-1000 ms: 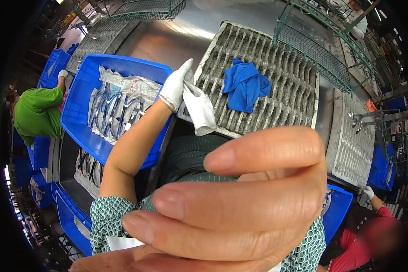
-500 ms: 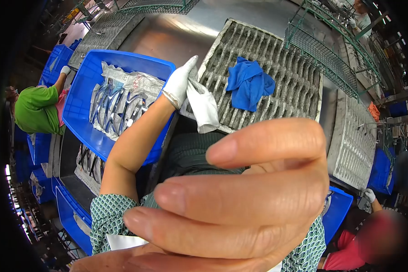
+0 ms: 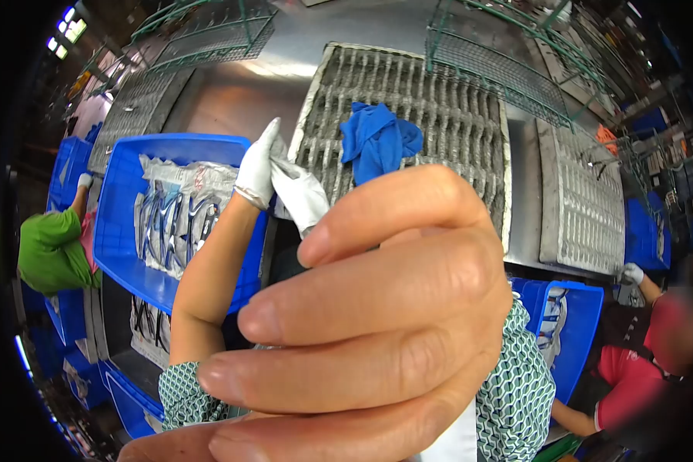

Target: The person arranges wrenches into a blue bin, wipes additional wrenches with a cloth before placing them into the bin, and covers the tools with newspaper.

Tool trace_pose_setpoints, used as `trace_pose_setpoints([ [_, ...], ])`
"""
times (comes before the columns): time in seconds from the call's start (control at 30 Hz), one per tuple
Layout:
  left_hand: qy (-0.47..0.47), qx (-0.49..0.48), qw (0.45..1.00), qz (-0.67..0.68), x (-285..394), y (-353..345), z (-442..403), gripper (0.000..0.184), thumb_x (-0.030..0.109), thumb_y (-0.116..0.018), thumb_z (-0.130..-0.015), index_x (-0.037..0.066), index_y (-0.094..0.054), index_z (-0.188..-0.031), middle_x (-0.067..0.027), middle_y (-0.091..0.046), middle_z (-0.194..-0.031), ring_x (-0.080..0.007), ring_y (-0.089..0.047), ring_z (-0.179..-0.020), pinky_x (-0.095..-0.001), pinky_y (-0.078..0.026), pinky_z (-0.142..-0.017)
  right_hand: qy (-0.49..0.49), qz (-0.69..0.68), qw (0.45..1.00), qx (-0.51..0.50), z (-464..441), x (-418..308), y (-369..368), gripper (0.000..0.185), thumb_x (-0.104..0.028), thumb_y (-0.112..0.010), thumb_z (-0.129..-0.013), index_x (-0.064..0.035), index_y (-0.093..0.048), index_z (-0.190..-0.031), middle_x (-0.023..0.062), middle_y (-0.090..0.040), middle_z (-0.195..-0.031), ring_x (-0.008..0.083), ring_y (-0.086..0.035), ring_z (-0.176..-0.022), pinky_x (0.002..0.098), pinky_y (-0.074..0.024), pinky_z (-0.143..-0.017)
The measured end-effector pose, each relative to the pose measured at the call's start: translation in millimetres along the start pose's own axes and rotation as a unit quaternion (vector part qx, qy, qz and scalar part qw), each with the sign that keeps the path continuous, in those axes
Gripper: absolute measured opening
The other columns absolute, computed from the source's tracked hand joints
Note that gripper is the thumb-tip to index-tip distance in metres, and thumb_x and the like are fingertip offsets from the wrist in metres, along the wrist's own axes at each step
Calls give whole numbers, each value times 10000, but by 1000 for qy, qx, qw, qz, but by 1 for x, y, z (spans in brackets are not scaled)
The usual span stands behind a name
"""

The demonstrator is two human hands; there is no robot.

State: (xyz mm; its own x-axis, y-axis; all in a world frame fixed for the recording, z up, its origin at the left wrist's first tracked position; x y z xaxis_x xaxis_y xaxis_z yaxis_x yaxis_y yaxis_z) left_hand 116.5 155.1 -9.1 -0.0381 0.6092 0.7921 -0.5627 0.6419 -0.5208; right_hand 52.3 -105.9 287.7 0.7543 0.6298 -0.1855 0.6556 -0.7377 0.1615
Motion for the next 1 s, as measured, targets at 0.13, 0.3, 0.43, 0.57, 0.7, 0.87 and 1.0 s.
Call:
trace_pose_setpoints([
  [0.13,-19,1,1000,-11,5,-4,1,274,358,-585,-943,102,-605,-847,63,-476,-658,-67,-432,-542,-239,-362,-511,-5,2,1000,4,1,-1,3,286,-391,-445,-983,-285,-556,-1223,-78,-672,-965,128,-531,-871,338,-387,-788],
  [0.3,-22,23,999,-3,3,-5,2,266,352,-592,-941,109,-600,-834,71,-460,-652,-51,-414,-544,-234,-354,-511,-8,4,1000,6,3,1,5,290,-395,-444,-982,-292,-558,-1228,-79,-671,-964,130,-527,-880,339,-383,-793],
  [0.43,-12,3,1000,-14,6,-6,3,284,356,-595,-938,76,-620,-897,44,-519,-711,-63,-462,-603,-245,-388,-559,-12,2,1000,9,4,4,6,294,-398,-444,-982,-297,-560,-1232,-80,-671,-962,131,-524,-888,340,-379,-798],
  [0.57,-28,39,999,-22,9,-11,10,309,369,-598,-934,61,-626,-934,29,-542,-739,-77,-486,-620,-252,-406,-572,-11,-1,1000,9,4,3,5,298,-400,-443,-982,-302,-561,-1236,-80,-670,-961,133,-520,-895,342,-376,-802],
  [0.7,-22,38,999,-26,10,-13,12,292,377,-597,-934,95,-607,-858,62,-471,-667,-61,-433,-565,-235,-365,-530,-11,-6,1000,9,3,2,7,302,-403,-442,-981,-307,-563,-1240,-81,-669,-959,134,-517,-903,343,-372,-806],
  [0.87,-9,-10,1000,-26,1,0,-1,293,371,-595,-936,126,-581,-776,74,-432,-639,-53,-382,-540,-235,-320,-503,-8,-11,1000,8,1,3,5,306,-406,-441,-981,-314,-565,-1245,-82,-668,-957,136,-513,-912,344,-368,-812],
  [1.0,-17,19,999,-28,6,-11,7,336,356,-599,-937,167,-490,-681,76,-369,-597,-59,-320,-509,-241,-273,-476,-7,-16,1000,9,2,4,5,310,-409,-441,-980,-319,-567,-1249,-83,-667,-956,138,-510,-919,345,-365,-816],
])
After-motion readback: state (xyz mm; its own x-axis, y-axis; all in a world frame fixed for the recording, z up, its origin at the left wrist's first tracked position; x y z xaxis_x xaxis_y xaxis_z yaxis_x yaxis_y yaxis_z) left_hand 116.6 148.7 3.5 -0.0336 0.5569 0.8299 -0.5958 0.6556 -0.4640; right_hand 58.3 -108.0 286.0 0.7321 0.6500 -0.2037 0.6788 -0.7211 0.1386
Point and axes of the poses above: each hand's wrist, its own z-axis away from the middle knuckle, its own y-axis out of the back of the hand, x = y × z, the point moved 8 cm from there along -z, towards the middle knuckle
